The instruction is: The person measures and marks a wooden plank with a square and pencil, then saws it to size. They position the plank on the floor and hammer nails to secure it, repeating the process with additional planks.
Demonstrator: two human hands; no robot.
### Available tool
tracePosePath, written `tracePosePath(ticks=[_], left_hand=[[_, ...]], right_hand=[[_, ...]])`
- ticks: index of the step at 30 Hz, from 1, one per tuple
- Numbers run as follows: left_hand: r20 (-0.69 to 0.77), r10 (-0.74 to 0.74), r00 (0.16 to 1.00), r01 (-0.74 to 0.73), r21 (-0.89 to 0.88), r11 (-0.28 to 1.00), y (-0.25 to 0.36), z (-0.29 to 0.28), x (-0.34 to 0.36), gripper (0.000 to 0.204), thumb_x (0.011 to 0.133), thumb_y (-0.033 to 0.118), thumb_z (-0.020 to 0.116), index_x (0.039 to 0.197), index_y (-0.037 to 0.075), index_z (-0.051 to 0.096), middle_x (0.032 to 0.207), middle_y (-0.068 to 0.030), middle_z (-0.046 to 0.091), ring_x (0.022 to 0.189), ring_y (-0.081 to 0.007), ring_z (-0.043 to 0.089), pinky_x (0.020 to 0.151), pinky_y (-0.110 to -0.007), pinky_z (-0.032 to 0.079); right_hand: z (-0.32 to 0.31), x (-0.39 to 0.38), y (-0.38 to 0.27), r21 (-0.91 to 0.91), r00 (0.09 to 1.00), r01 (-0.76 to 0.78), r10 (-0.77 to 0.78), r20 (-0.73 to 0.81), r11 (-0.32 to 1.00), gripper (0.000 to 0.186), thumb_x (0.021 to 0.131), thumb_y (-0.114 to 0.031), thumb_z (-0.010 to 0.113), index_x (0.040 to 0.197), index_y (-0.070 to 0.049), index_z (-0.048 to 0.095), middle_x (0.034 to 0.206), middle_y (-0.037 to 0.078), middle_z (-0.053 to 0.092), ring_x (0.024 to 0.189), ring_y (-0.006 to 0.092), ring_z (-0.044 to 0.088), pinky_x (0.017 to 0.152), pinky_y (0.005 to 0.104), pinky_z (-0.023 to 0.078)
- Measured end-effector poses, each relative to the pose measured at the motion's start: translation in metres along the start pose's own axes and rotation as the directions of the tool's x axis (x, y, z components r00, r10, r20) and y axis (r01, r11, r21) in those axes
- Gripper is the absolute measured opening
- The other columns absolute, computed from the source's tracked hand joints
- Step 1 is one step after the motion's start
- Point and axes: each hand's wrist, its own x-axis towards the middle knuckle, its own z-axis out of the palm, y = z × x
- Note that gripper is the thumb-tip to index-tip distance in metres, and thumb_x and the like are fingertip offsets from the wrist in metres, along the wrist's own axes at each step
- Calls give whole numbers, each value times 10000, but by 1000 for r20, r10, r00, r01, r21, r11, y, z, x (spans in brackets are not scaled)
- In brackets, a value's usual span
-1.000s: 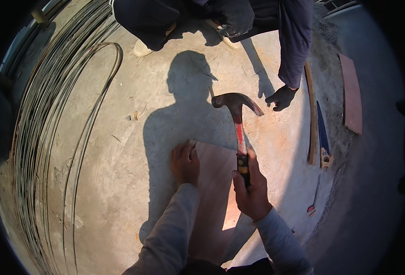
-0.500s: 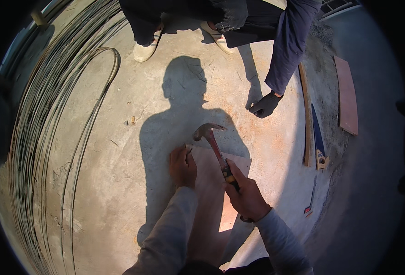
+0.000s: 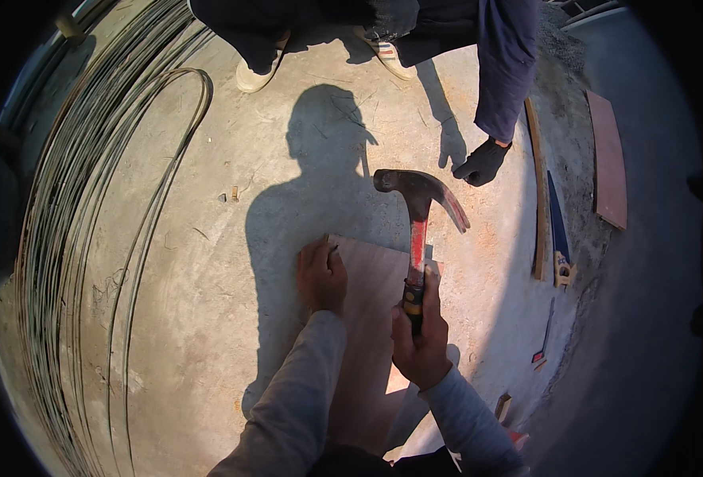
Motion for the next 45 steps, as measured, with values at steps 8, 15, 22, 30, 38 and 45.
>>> tracePosePath(ticks=[8, 15, 22, 30, 38, 45], left_hand=[[29, -117, 993, 118, -55, 991, -8, 1, -6, 208, 848, 1, 532, 1030, 8, 633, 1039, -168, 639, 975, -372, 624, 853, -449, 513], [-41, -336, 941, 324, -178, 929, -13, 11, -6, 302, 866, -21, 425, 1151, -30, 522, 1079, -231, 609, 987, -395, 636, 857, -455, 514], [-70, -327, 942, 315, -149, 937, 1, 1, -2, 296, 855, -42, 396, 1125, -46, 517, 1067, -224, 582, 976, -368, 618, 874, -442, 499], [-97, -368, 925, 341, -213, 915, 1, 2, -6, 297, 860, -19, 371, 1124, -42, 506, 1068, -196, 556, 997, -330, 584, 924, -426, 454], [-69, -440, 896, 383, -382, 841, 2, 0, -6, 324, 858, 19, 384, 1153, -42, 505, 1096, -190, 548, 1024, -292, 570, 948, -409, 444], [-143, -396, 907, 282, -492, 824, 0, -4, -4, 381, 850, 77, 380, 1191, -51, 491, 1092, -191, 545, 1037, -289, 564, 967, -417, 439]], right_hand=[[2, -6, 2, 61, 991, -91, 96, -91, 994, 675, 909, -5, 603, 1514, 26, 305, 1104, 288, 648, 979, 388, 692, 820, 385, 549], [8, -12, 6, -228, 981, 0, 45, 190, 974, 682, 941, -31, 568, 1547, -4, 256, 885, 176, 651, 722, 235, 678, 664, 358, 555], [1, -8, -3, 22, 997, -71, 71, -10, 997, 706, 927, -20, 575, 1555, -62, 255, 979, 214, 672, 841, 405, 687, 757, 433, 543], [8, -5, -9, 152, 972, -142, 167, -165, 978, 663, 932, -13, 581, 1533, -14, 300, 1049, 237, 671, 897, 393, 698, 770, 415, 551], [0, -15, 10, -128, 994, -81, 90, 64, 988, 656, 925, -23, 588, 1522, -14, 318, 1164, 285, 649, 1025, 419, 686, 831, 411, 554], [23, -20, 29, -221, 961, -62, 118, 252, 973, 674, 912, -51, 603, 1524, -75, 322, 988, 228, 676, 921, 433, 675, 751, 436, 559]])
